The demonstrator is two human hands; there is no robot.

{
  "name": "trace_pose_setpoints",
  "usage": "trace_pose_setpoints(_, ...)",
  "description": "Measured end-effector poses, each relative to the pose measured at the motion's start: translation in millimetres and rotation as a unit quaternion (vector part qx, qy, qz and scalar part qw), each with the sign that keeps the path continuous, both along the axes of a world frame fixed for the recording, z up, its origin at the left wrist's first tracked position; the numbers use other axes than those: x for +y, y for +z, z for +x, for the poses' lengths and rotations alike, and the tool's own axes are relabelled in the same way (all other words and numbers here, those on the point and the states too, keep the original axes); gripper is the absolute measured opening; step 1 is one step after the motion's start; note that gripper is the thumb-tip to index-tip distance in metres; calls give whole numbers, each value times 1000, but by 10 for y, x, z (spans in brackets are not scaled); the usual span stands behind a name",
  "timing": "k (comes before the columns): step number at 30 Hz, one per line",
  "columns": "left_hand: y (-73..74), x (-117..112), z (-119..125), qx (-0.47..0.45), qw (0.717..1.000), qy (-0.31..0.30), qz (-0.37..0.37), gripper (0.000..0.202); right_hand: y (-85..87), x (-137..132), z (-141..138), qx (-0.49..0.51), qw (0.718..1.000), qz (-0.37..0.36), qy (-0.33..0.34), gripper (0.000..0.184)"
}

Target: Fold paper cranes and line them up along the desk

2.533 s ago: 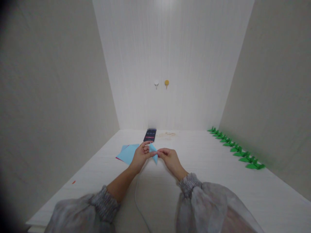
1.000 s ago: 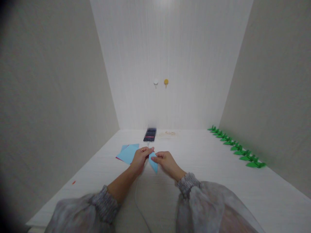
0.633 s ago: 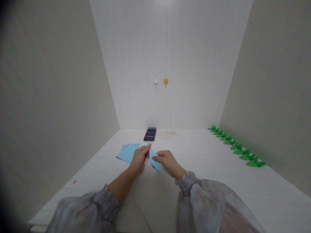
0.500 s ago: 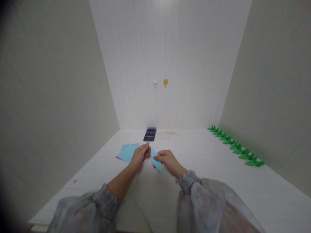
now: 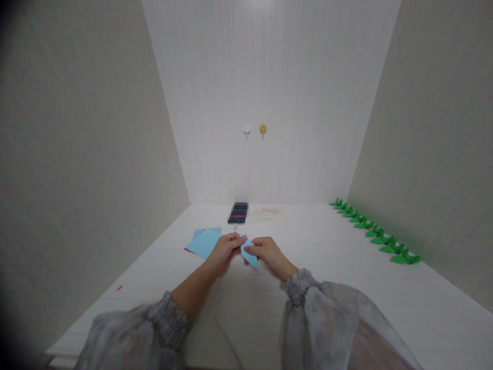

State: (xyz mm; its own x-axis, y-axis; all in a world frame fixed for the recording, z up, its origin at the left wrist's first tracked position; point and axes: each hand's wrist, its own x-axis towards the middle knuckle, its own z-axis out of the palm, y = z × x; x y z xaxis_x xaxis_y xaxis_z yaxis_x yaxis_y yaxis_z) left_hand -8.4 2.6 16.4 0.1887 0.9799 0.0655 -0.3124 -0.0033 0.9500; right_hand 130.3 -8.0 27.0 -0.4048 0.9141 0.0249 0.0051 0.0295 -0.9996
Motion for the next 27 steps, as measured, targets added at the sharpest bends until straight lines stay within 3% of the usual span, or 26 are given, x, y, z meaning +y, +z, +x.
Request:
trace_pose_setpoints(6,6,37,-22,-18,994,103,15,33,-30,13,-17,48,997,-61,-12,14)
trace_pose_setpoints(14,0,54,-40,-63,991,121,-16,31,16,65,13,84,992,-46,-87,16)
trace_pose_setpoints(22,-4,44,-60,1,997,72,-33,34,7,145,82,90,979,0,-181,20)
trace_pose_setpoints(27,-35,3,-53,85,996,-10,10,36,0,155,99,62,985,39,-154,23)
